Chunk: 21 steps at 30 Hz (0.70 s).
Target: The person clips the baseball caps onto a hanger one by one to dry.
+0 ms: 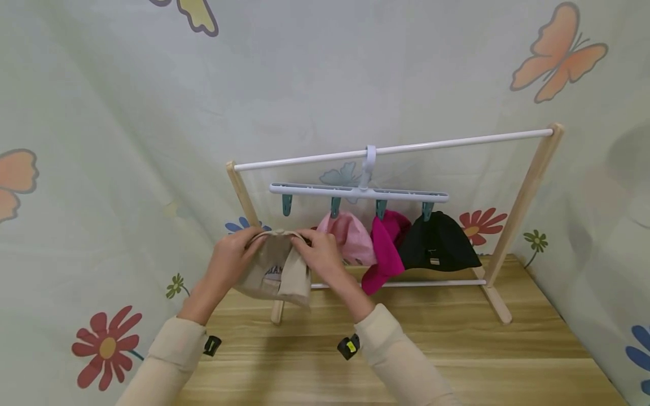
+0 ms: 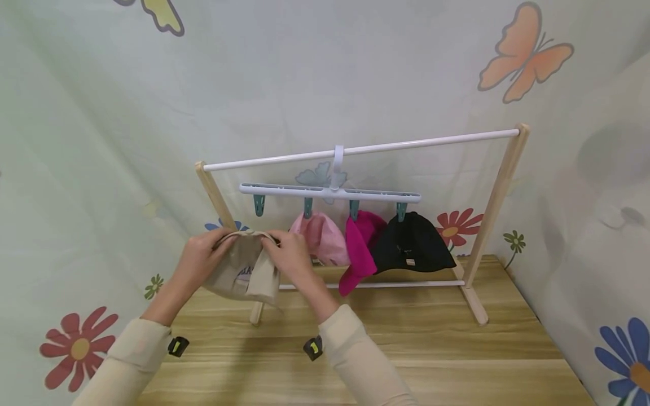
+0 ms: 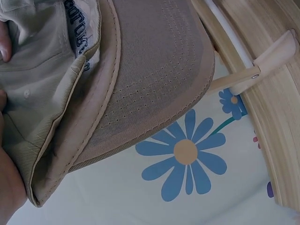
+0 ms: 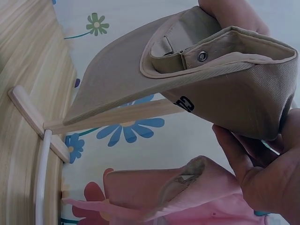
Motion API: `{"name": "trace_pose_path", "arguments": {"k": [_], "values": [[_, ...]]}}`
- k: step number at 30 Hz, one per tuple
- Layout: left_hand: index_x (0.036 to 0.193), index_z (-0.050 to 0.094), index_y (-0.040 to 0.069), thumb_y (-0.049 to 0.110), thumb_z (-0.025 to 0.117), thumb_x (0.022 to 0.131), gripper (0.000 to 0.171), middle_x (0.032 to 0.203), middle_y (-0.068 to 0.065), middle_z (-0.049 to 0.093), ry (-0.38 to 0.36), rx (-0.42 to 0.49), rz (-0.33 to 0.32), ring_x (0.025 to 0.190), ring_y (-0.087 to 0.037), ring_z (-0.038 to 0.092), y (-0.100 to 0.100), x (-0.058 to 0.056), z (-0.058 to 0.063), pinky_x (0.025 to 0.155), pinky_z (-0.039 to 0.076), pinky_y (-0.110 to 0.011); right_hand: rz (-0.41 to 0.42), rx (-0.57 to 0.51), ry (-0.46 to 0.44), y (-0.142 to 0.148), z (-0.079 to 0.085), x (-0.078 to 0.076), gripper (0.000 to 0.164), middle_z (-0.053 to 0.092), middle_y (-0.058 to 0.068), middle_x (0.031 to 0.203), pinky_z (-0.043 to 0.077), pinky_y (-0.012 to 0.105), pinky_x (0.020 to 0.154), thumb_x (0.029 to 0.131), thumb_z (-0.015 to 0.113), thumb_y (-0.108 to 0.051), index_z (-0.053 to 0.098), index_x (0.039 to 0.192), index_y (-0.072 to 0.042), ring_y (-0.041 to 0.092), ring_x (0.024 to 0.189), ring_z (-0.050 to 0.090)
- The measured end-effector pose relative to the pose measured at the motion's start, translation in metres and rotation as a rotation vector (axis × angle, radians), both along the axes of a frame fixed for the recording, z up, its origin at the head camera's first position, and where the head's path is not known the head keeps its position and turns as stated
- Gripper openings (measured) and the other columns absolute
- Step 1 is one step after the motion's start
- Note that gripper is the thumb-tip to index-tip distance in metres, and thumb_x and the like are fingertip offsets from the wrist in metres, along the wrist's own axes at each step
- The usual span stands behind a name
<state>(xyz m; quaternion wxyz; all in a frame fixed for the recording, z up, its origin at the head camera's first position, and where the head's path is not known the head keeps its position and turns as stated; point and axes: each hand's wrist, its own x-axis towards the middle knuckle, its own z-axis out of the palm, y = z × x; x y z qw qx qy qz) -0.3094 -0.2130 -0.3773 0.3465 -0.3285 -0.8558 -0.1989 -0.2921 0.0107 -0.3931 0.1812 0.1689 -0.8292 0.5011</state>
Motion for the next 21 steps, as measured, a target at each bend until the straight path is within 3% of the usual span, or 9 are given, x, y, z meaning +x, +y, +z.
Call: {"name": "trace_pose_path", "arguments": {"k": [9,17,21], "values": [[0.101,0.074,0.007,0.016,0.073,0.095,0.010,0.090,-0.008,0.075,-0.021,0.001,0.006,0.076,-0.024,0.071,0.005,-0.008,0.002,0.067,0.059,-0.043,-0.038,0.023,0.007,0.003,0.004,-0.006,0.025,0.077,0.004,0.097,0.050,0.027,0.066,0.098,0.068,-0.028,0.079,0.113,-0.011,0.015,0.078,0.062],[0.112,0.072,0.008,0.025,0.065,0.101,0.021,0.102,-0.008,0.075,-0.122,-0.002,0.025,0.089,-0.024,0.072,0.013,-0.008,0.011,0.077,0.060,-0.045,-0.084,0.000,-0.028,0.006,0.008,-0.008,0.023,0.075,0.002,0.092,0.046,0.024,0.058,0.098,0.068,-0.028,0.079,0.113,-0.014,0.012,0.068,0.058],[0.117,0.070,0.007,0.028,0.060,0.104,0.027,0.107,-0.010,0.075,-0.199,0.041,0.038,0.095,-0.026,0.072,0.017,-0.006,0.017,0.079,0.061,-0.045,-0.096,-0.013,-0.030,0.006,0.009,-0.009,0.023,0.076,0.004,0.093,0.047,0.024,0.058,0.098,0.069,-0.027,0.079,0.112,-0.013,0.011,0.067,0.059]]}}
